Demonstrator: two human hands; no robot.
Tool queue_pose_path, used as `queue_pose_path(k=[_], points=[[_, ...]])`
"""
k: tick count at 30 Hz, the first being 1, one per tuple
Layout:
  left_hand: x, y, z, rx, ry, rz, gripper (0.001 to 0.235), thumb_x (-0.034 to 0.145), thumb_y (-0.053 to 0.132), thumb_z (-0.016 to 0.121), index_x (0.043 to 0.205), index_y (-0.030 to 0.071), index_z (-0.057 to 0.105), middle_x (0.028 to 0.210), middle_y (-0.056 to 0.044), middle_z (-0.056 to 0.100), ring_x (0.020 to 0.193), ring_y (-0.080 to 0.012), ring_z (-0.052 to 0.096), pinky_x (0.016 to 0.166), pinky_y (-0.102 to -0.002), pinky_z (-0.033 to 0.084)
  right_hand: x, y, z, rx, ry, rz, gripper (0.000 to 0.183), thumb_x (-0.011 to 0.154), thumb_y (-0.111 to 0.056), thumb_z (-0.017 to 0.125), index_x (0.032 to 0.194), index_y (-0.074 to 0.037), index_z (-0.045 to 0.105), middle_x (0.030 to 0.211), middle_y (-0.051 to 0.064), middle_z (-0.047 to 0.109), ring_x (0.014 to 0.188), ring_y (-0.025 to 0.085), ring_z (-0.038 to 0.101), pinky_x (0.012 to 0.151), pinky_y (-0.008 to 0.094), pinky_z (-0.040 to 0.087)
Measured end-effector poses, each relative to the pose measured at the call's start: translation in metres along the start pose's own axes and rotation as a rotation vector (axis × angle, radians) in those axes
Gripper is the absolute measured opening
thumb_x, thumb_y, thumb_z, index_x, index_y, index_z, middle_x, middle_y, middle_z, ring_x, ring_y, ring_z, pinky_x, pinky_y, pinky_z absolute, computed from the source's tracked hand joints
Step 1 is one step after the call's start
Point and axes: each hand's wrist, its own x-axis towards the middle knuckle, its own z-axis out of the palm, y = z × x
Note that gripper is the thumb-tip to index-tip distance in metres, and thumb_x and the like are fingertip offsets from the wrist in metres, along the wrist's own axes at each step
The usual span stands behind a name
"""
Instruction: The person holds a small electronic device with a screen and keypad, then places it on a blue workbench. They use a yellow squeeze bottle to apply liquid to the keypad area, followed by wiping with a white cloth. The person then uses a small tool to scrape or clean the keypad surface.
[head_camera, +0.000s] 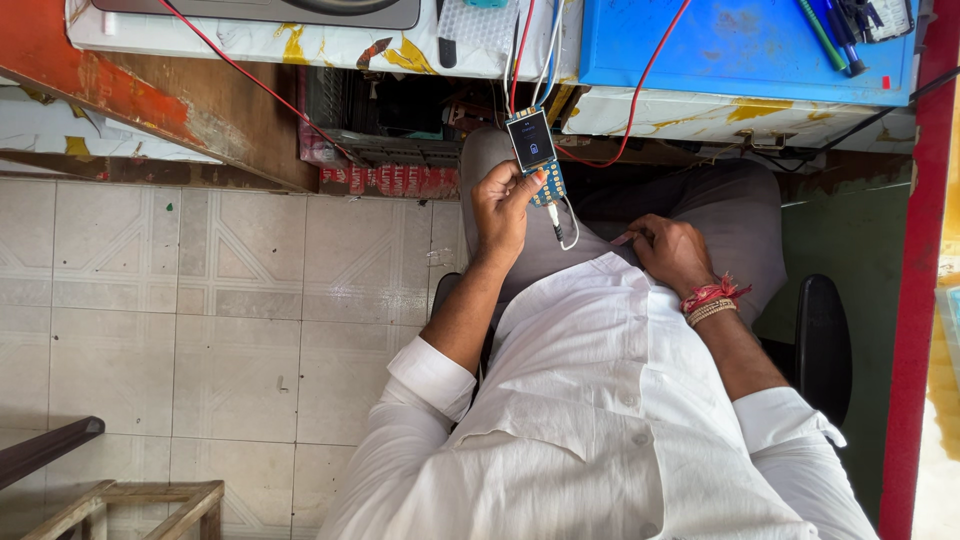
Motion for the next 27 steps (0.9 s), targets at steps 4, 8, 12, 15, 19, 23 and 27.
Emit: queue_pose_path(k=[4, 8, 12, 15, 19, 23, 27], points=[[0.0002, 0.0003, -0.0006, 0.018, 0.003, -0.006, 0.01, 0.098, 0.006, 0.071, 0.103, -0.003, 0.072, 0.092, -0.01, 0.076, 0.083, -0.01, 0.071, 0.075, -0.026, 0.058, 0.0001, 0.0005, 0.0004, -0.005, -0.006, 0.019, 0.02, 0.091, -0.017, 0.067, 0.105, -0.007, 0.078, 0.093, 0.012, 0.078, 0.082, 0.029, 0.076, 0.075, 0.04, 0.06], [-0.0006, 0.0016, -0.0001, 0.02, -0.002, 0.0, 0.01, 0.099, 0.007, 0.071, 0.103, -0.003, 0.072, 0.092, -0.009, 0.075, 0.083, -0.01, 0.071, 0.075, -0.026, 0.058, -0.0004, 0.0006, 0.0003, -0.003, -0.011, 0.023, 0.021, 0.09, -0.017, 0.067, 0.105, -0.008, 0.078, 0.093, 0.012, 0.078, 0.082, 0.03, 0.076, 0.075, 0.041, 0.06], [-0.0008, 0.0027, 0.0003, 0.02, -0.003, -0.009, 0.011, 0.099, 0.008, 0.072, 0.102, -0.002, 0.072, 0.091, -0.009, 0.075, 0.081, -0.0099, 0.07, 0.073, -0.027, 0.058, 0.0004, 0.0004, 0.0, 0.0, -0.018, 0.024, 0.021, 0.09, -0.017, 0.066, 0.106, -0.008, 0.078, 0.094, 0.012, 0.078, 0.081, 0.029, 0.076, 0.076, 0.041, 0.06], [-0.0005, 0.0024, 0.0001, 0.03, -0.002, 0.001, 0.011, 0.099, 0.008, 0.072, 0.102, -0.002, 0.072, 0.091, -0.009, 0.076, 0.082, -0.0098, 0.07, 0.074, -0.026, 0.058, 0.0005, -0.0002, -0.0002, -0.006, -0.027, 0.044, 0.021, 0.091, -0.018, 0.067, 0.106, -0.009, 0.078, 0.092, 0.012, 0.078, 0.081, 0.03, 0.076, 0.075, 0.041, 0.06], [0.0, 0.0006, -0.0005, 0.033, -0.008, -0.001, 0.01, 0.099, 0.008, 0.071, 0.102, -0.002, 0.071, 0.091, -0.009, 0.076, 0.082, -0.01, 0.071, 0.075, -0.026, 0.058, 0.0003, -0.0004, -0.0007, -0.017, -0.034, 0.048, 0.021, 0.091, -0.019, 0.067, 0.106, -0.008, 0.078, 0.091, 0.013, 0.078, 0.081, 0.03, 0.076, 0.075, 0.041, 0.06], [-0.0003, -0.001, -0.0009, 0.051, -0.004, 0.01, 0.01, 0.099, 0.008, 0.071, 0.101, -0.001, 0.071, 0.09, -0.009, 0.075, 0.081, -0.0101, 0.071, 0.073, -0.026, 0.059, 0.0004, 0.0002, -0.0006, -0.006, -0.027, 0.038, 0.021, 0.091, -0.019, 0.067, 0.106, -0.008, 0.078, 0.092, 0.012, 0.078, 0.081, 0.029, 0.076, 0.075, 0.041, 0.06], [0.0001, -0.0016, -0.0012, 0.047, -0.008, 0.018, 0.01, 0.1, 0.008, 0.071, 0.1, -0.001, 0.071, 0.089, -0.009, 0.076, 0.08, -0.01, 0.071, 0.072, -0.026, 0.059, 0.001, 0.0006, -0.0001, 0.008, -0.026, 0.033, 0.021, 0.091, -0.018, 0.067, 0.106, -0.008, 0.077, 0.092, 0.012, 0.078, 0.082, 0.029, 0.076, 0.075, 0.04, 0.06]])
